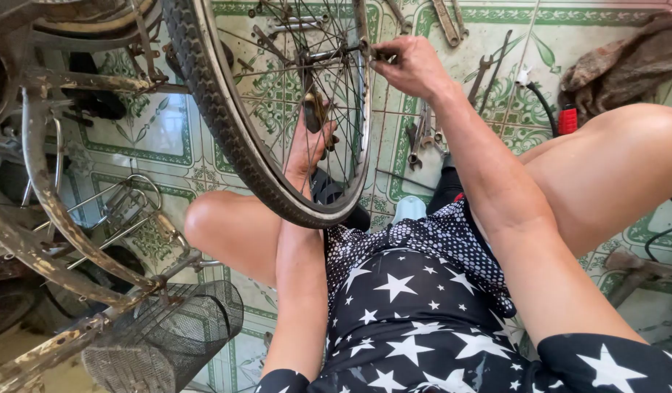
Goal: The person works on the spokes and hub of a bicycle wheel using a wrench, turning the wheel and manipulating individual spokes by hand.
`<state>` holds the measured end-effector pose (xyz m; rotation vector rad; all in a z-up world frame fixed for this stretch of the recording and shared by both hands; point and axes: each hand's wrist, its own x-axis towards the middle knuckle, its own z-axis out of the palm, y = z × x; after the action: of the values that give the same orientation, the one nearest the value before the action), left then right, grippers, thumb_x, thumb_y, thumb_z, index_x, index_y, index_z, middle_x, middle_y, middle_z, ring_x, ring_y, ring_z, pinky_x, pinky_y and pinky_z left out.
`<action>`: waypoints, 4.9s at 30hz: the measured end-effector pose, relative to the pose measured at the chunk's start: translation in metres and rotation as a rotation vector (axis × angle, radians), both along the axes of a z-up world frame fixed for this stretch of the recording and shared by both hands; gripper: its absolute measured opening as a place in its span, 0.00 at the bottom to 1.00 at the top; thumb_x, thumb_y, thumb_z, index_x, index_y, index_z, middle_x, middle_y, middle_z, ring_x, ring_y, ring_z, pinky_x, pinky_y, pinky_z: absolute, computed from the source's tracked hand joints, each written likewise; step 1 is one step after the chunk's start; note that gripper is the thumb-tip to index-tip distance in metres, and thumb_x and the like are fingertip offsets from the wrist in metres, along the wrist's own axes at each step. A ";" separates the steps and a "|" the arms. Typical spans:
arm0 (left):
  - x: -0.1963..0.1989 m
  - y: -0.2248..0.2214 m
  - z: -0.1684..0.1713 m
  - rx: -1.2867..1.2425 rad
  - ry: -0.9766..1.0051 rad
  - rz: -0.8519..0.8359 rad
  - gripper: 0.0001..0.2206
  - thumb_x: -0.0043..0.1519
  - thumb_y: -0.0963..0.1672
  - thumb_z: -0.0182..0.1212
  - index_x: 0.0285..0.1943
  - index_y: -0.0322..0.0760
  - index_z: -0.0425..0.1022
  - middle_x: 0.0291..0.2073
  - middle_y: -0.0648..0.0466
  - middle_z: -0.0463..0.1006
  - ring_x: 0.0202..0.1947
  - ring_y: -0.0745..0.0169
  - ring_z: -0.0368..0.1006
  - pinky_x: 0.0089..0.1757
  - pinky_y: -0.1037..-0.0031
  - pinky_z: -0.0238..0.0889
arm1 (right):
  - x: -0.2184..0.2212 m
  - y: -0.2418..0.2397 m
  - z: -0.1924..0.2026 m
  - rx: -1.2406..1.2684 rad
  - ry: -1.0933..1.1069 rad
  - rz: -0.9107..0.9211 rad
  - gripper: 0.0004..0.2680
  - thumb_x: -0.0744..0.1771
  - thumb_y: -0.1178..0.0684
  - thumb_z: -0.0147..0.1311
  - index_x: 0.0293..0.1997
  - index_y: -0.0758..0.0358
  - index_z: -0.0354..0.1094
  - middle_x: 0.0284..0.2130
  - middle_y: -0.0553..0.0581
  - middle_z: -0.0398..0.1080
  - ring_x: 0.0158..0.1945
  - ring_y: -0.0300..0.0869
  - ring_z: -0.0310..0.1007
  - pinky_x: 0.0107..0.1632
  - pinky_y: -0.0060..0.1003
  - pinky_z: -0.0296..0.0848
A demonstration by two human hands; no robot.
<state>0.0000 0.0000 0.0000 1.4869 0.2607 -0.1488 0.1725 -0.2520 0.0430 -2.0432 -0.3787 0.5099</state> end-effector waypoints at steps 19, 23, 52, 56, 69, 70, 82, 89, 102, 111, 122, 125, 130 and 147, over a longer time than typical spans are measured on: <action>0.006 -0.007 0.025 -0.035 0.080 -0.003 0.29 0.65 0.44 0.66 0.73 0.36 0.57 0.50 0.54 0.73 0.38 0.70 0.72 0.37 0.75 0.73 | -0.004 -0.007 0.021 -0.003 0.214 0.131 0.13 0.68 0.50 0.59 0.59 0.61 0.73 0.44 0.61 0.79 0.36 0.41 0.80 0.42 0.35 0.81; 0.007 -0.008 0.032 0.000 0.110 0.001 0.28 0.66 0.45 0.65 0.73 0.36 0.58 0.50 0.53 0.74 0.38 0.70 0.72 0.38 0.74 0.73 | -0.009 -0.004 0.034 0.068 0.252 0.144 0.12 0.68 0.52 0.58 0.56 0.62 0.75 0.41 0.60 0.80 0.36 0.40 0.80 0.41 0.34 0.80; 0.009 -0.006 0.005 0.402 -0.113 -0.033 0.21 0.65 0.40 0.64 0.67 0.36 0.67 0.52 0.51 0.76 0.45 0.62 0.74 0.43 0.71 0.73 | -0.036 -0.015 0.009 -0.227 -0.107 0.123 0.08 0.67 0.51 0.61 0.49 0.61 0.78 0.37 0.64 0.79 0.38 0.55 0.78 0.44 0.46 0.76; 0.004 -0.007 -0.003 0.066 0.014 0.031 0.23 0.66 0.42 0.62 0.70 0.36 0.62 0.53 0.55 0.73 0.42 0.67 0.72 0.41 0.74 0.69 | -0.022 -0.024 -0.008 -0.060 -0.185 -0.024 0.11 0.68 0.52 0.60 0.55 0.61 0.76 0.43 0.64 0.78 0.39 0.51 0.80 0.45 0.43 0.78; 0.007 -0.011 0.029 0.052 0.098 0.037 0.25 0.66 0.40 0.64 0.72 0.34 0.61 0.57 0.52 0.74 0.45 0.67 0.74 0.43 0.75 0.70 | -0.008 0.004 0.007 -0.119 -0.123 -0.062 0.10 0.70 0.51 0.59 0.57 0.48 0.77 0.38 0.59 0.75 0.34 0.44 0.73 0.37 0.39 0.77; 0.006 -0.011 0.031 0.046 0.115 0.038 0.25 0.65 0.40 0.63 0.72 0.35 0.61 0.56 0.52 0.74 0.44 0.67 0.74 0.41 0.75 0.70 | -0.007 0.005 0.007 -0.108 -0.149 -0.061 0.09 0.70 0.51 0.59 0.57 0.49 0.77 0.38 0.59 0.75 0.34 0.44 0.73 0.37 0.39 0.77; 0.006 -0.009 0.026 0.065 0.071 0.011 0.25 0.67 0.42 0.66 0.72 0.32 0.62 0.46 0.50 0.76 0.41 0.65 0.74 0.41 0.73 0.70 | -0.006 0.004 0.011 0.015 -0.290 -0.063 0.09 0.70 0.52 0.62 0.55 0.54 0.79 0.37 0.60 0.75 0.36 0.49 0.76 0.40 0.45 0.75; 0.005 -0.012 0.026 -0.064 0.119 0.048 0.32 0.64 0.44 0.67 0.76 0.40 0.54 0.62 0.53 0.70 0.43 0.65 0.73 0.39 0.72 0.73 | -0.003 0.009 0.003 -0.038 -0.275 -0.068 0.08 0.70 0.52 0.60 0.54 0.55 0.79 0.37 0.59 0.75 0.35 0.47 0.76 0.39 0.43 0.76; 0.005 -0.009 0.021 -0.019 0.119 0.027 0.26 0.65 0.43 0.66 0.71 0.34 0.62 0.45 0.53 0.75 0.39 0.67 0.72 0.37 0.74 0.70 | -0.004 0.004 -0.011 -0.008 -0.308 -0.015 0.08 0.70 0.52 0.61 0.55 0.57 0.78 0.38 0.60 0.78 0.35 0.45 0.78 0.41 0.41 0.78; 0.009 -0.015 0.045 -0.039 0.183 0.030 0.25 0.65 0.43 0.66 0.70 0.33 0.63 0.39 0.54 0.75 0.37 0.68 0.73 0.36 0.74 0.71 | -0.018 0.003 0.032 -0.011 0.189 0.099 0.11 0.68 0.51 0.59 0.54 0.63 0.76 0.37 0.60 0.79 0.35 0.44 0.78 0.41 0.40 0.78; 0.010 -0.014 0.035 -0.018 0.129 0.019 0.23 0.66 0.41 0.65 0.69 0.34 0.63 0.43 0.54 0.74 0.39 0.68 0.71 0.38 0.74 0.69 | -0.021 0.014 0.077 0.454 0.875 -0.164 0.09 0.67 0.57 0.60 0.43 0.76 0.70 0.25 0.60 0.73 0.23 0.43 0.78 0.26 0.36 0.80; 0.008 -0.013 0.035 -0.017 0.181 0.027 0.22 0.65 0.42 0.64 0.67 0.36 0.63 0.43 0.56 0.73 0.37 0.69 0.70 0.36 0.74 0.70 | -0.020 0.013 0.077 0.502 0.903 -0.169 0.09 0.67 0.56 0.61 0.43 0.76 0.71 0.24 0.60 0.75 0.24 0.42 0.78 0.27 0.34 0.79; 0.011 -0.015 0.035 0.055 0.163 0.030 0.23 0.63 0.41 0.65 0.67 0.36 0.63 0.46 0.58 0.74 0.40 0.70 0.71 0.37 0.76 0.69 | -0.025 0.011 0.082 0.494 0.989 -0.154 0.09 0.66 0.57 0.61 0.42 0.76 0.70 0.25 0.60 0.73 0.23 0.44 0.77 0.26 0.37 0.77; 0.011 -0.016 0.041 -0.020 0.136 0.023 0.26 0.64 0.43 0.64 0.71 0.34 0.60 0.44 0.54 0.75 0.39 0.66 0.73 0.37 0.72 0.72 | -0.007 -0.011 0.017 -0.138 -0.203 -0.044 0.09 0.69 0.53 0.59 0.54 0.50 0.79 0.36 0.59 0.75 0.35 0.45 0.74 0.39 0.41 0.75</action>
<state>0.0112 -0.0158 0.0413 1.4557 0.3848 -0.2338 0.1653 -0.2626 0.0603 -2.2400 -0.4286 0.3091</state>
